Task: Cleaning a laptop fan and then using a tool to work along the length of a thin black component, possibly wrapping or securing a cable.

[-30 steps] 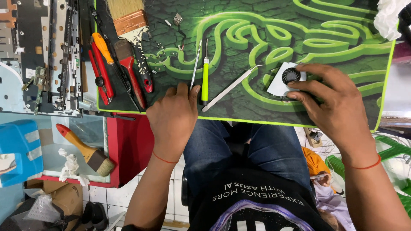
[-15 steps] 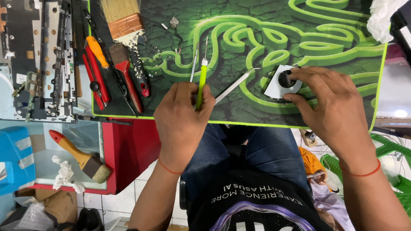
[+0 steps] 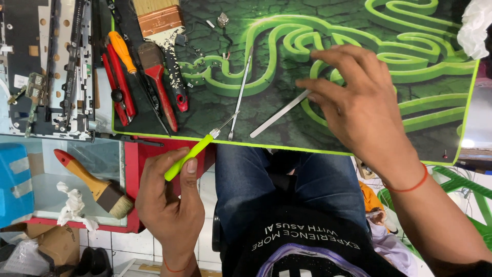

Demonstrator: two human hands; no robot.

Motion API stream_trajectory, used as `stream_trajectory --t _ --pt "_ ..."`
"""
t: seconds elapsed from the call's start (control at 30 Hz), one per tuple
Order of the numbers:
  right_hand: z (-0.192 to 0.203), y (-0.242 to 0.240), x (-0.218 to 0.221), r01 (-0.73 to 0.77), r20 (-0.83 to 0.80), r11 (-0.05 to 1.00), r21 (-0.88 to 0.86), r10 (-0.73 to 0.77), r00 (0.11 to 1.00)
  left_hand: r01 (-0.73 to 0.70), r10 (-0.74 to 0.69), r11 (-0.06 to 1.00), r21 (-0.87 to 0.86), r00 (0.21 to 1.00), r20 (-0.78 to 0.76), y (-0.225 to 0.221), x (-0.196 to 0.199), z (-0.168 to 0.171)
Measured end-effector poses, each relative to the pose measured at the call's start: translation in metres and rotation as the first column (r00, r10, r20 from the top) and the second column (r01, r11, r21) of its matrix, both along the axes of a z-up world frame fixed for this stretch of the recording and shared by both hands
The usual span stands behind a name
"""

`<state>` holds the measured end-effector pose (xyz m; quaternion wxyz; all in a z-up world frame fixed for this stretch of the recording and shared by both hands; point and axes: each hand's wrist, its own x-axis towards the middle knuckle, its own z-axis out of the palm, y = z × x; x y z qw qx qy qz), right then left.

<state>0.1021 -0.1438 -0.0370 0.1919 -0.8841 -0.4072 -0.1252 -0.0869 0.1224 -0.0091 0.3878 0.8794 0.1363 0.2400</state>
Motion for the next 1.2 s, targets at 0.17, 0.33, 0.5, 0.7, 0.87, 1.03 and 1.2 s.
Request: stream_trajectory --t 0.17,0.33,0.5,0.7,0.87,1.03,1.2 --pt "-0.022 0.038 0.022 -0.024 0.012 0.999 -0.021 0.024 1.0 -0.016 0.016 1.0 -0.024 1.0 -0.018 0.01 -0.011 -0.004" --pt "-0.041 0.056 0.03 -0.005 0.032 1.0 0.022 0.004 0.999 -0.022 0.021 1.0 -0.012 0.999 -0.028 0.017 -0.015 -0.004" --pt "-0.041 0.062 0.03 -0.038 0.085 0.999 -0.016 0.039 0.996 -0.032 0.031 0.999 -0.008 0.998 -0.05 0.018 -0.014 -0.006" --pt "-0.011 0.031 0.008 0.125 -0.529 0.942 0.311 0.063 0.846 0.008 -0.01 0.995 -0.104 1.0 -0.016 0.002 -0.014 0.002" --pt "-0.007 -0.002 -0.02 0.343 -0.799 0.857 0.384 0.122 0.589 0.106 -0.106 0.992 -0.072 0.994 0.004 -0.017 0.0 0.008" --pt "-0.012 -0.033 -0.039 0.371 -0.859 0.833 0.41 0.217 0.463 0.26 -0.256 0.965 -0.045 0.963 0.079 -0.039 0.018 0.021" --pt "-0.013 -0.048 -0.046 0.322 -0.781 0.769 0.552 0.342 0.523 0.404 -0.403 0.915 0.012 0.911 0.082 -0.053 0.031 0.036"
